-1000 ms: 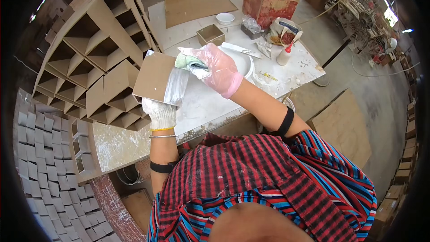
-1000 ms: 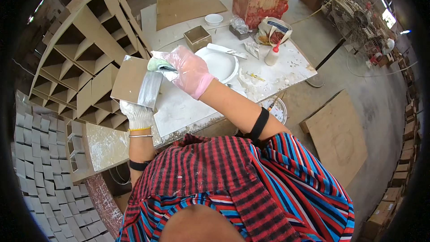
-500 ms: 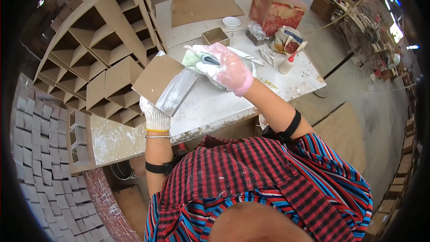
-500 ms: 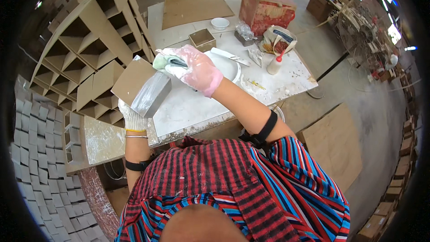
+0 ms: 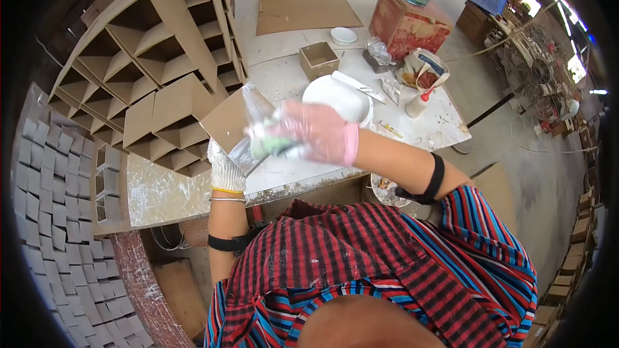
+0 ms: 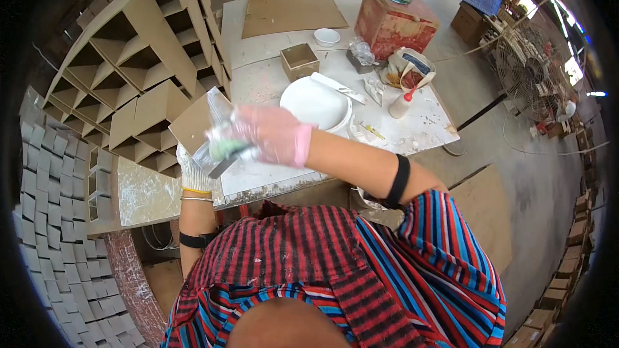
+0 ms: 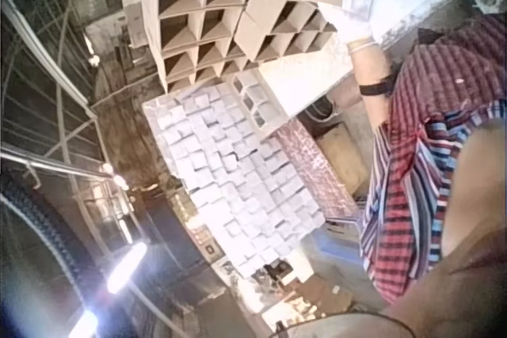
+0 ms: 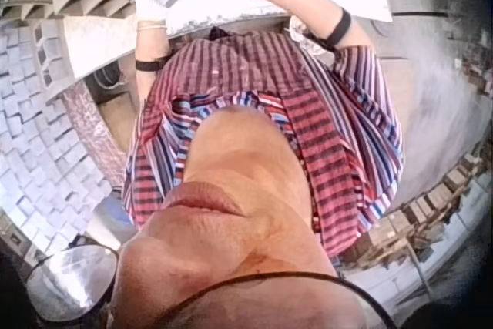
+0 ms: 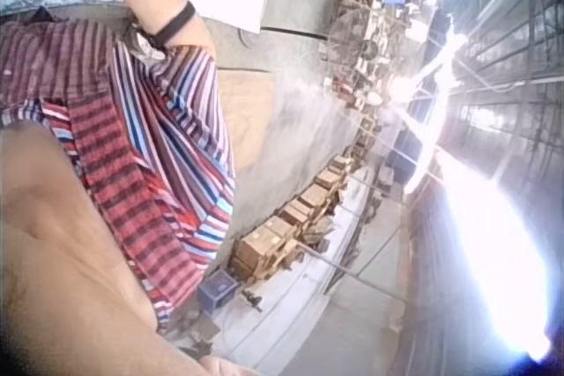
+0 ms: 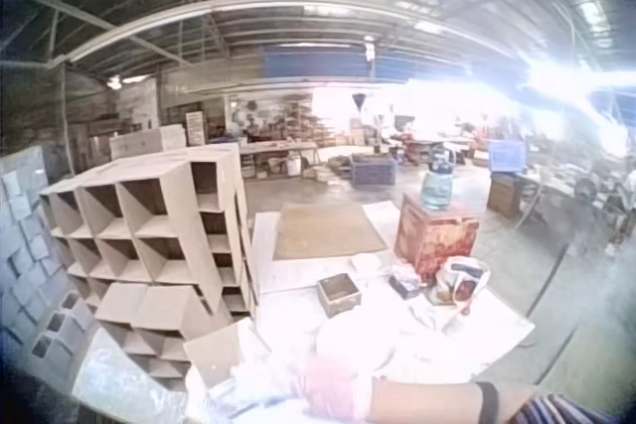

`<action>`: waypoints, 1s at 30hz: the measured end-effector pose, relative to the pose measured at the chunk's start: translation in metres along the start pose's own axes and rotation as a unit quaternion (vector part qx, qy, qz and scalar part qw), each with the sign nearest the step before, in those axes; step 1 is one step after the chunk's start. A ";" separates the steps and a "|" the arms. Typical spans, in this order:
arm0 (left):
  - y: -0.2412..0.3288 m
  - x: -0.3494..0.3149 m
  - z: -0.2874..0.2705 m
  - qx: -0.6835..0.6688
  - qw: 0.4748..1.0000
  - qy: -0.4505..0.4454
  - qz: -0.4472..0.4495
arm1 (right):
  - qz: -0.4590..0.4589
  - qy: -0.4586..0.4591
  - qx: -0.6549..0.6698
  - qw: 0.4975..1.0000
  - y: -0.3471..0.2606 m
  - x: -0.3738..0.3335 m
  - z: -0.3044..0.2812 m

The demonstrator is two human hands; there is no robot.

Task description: Polishing small wooden or composite square blocks using a cloth and a white cleaning/polishing substance.

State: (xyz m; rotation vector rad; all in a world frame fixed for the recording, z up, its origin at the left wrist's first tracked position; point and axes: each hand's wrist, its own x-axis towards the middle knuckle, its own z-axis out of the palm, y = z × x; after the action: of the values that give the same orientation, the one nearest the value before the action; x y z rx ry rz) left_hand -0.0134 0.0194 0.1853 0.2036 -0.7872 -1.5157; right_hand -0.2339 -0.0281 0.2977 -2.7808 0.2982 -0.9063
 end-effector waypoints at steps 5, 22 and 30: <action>-0.002 -0.009 0.047 -0.087 0.974 0.207 -0.030 | 0.097 0.049 0.010 0.994 0.022 0.047 -0.005; -0.012 -0.017 0.023 0.020 0.966 0.255 -0.039 | -0.070 -0.081 0.013 0.994 -0.016 0.019 0.030; -0.018 -0.010 0.016 0.004 0.965 0.250 -0.079 | 0.029 -0.034 0.168 0.985 0.023 0.062 0.022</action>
State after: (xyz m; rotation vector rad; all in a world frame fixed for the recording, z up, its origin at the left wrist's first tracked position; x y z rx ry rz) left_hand -0.0354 0.0323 0.1837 0.6407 -0.3772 -1.5201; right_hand -0.1743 -0.0626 0.3093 -2.4722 0.1927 -0.7644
